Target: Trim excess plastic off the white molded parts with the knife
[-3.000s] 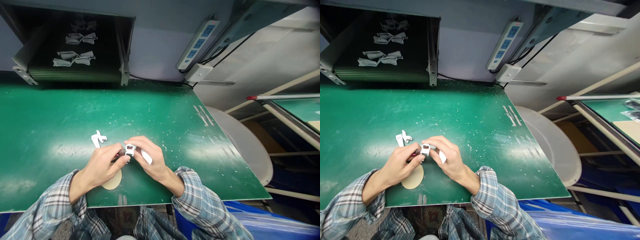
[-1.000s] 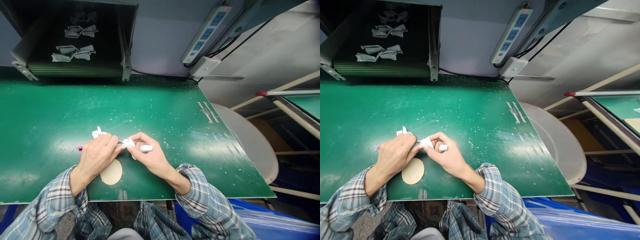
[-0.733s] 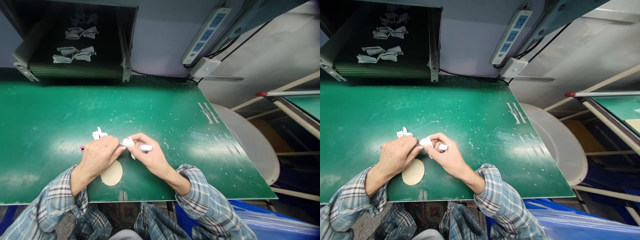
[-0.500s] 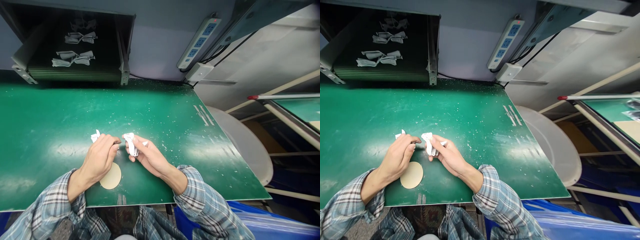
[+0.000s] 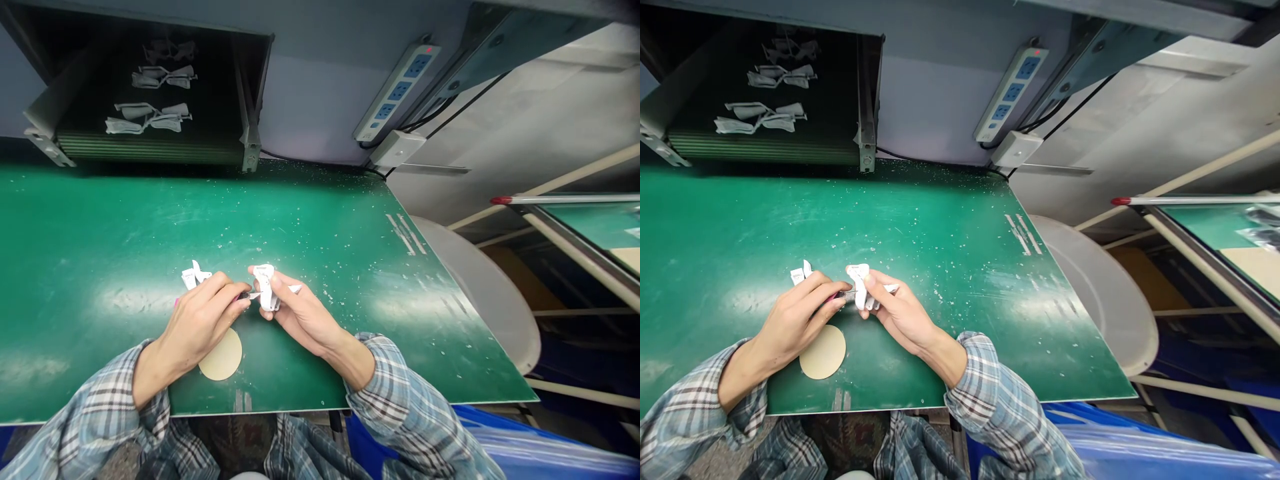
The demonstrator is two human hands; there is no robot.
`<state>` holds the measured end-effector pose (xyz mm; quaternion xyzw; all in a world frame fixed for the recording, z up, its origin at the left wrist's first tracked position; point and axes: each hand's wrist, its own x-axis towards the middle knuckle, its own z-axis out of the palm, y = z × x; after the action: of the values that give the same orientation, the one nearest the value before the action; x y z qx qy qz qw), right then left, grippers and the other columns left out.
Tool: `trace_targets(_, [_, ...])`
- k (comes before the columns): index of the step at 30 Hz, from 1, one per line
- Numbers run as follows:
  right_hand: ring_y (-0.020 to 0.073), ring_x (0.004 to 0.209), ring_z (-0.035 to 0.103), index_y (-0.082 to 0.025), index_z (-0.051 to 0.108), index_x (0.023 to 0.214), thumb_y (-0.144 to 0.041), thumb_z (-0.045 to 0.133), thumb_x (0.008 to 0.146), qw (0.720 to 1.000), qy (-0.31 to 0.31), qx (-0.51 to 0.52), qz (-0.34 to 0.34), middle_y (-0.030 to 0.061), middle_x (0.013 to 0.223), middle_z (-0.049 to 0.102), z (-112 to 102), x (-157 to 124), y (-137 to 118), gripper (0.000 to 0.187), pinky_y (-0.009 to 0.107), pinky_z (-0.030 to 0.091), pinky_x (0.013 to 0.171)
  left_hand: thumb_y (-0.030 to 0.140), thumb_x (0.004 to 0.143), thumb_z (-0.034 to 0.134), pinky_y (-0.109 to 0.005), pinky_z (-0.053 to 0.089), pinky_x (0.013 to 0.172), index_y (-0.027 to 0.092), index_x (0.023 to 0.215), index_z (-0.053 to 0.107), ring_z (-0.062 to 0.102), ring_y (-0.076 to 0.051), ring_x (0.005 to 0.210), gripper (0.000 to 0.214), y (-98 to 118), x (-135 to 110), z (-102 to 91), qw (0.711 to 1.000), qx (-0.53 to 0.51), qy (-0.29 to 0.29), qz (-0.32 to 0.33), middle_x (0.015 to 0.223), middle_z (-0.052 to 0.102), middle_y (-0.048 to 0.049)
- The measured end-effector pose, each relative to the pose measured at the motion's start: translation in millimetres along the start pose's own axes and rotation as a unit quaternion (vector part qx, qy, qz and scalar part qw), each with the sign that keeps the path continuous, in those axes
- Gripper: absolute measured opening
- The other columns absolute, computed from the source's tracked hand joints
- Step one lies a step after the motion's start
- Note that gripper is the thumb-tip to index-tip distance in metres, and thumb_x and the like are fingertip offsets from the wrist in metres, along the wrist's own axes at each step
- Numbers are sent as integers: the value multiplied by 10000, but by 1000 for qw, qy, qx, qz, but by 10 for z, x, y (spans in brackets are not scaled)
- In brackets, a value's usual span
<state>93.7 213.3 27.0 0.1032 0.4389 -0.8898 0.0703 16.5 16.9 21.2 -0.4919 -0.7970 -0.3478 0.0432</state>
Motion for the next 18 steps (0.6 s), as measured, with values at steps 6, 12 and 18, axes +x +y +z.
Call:
trace_targets(6, [142, 762, 466, -201, 793, 1138, -502, 810, 890, 1000, 13, -11, 4, 28, 863, 590, -9, -5, 4, 391, 254, 441, 643, 248, 1103, 497, -289, 479, 733, 190, 1228, 640, 608, -158, 822, 199, 8, 2, -4, 1000, 10, 0, -1, 995, 624, -50])
trace_targets(12, [137, 757, 471, -196, 802, 1073, -504, 829, 873, 1000, 11, 3, 10, 25, 847, 595, -2, -5, 36, 368, 249, 445, 648, 262, 1105, 500, -292, 491, 745, 199, 1225, 634, 620, -158, 829, 191, -13, 3, -9, 1000, 15, 2, -7, 999, 636, -54])
trace_targets(18, [130, 741, 458, -194, 793, 1102, -503, 820, 883, 999, 23, 19, 14, 23, 840, 578, 2, 17, 123, 380, 250, 449, 658, 263, 1098, 513, -308, 471, 691, 169, 1166, 647, 613, -179, 795, 177, -8, 8, 20, 989, 133, 62, 23, 950, 674, -64])
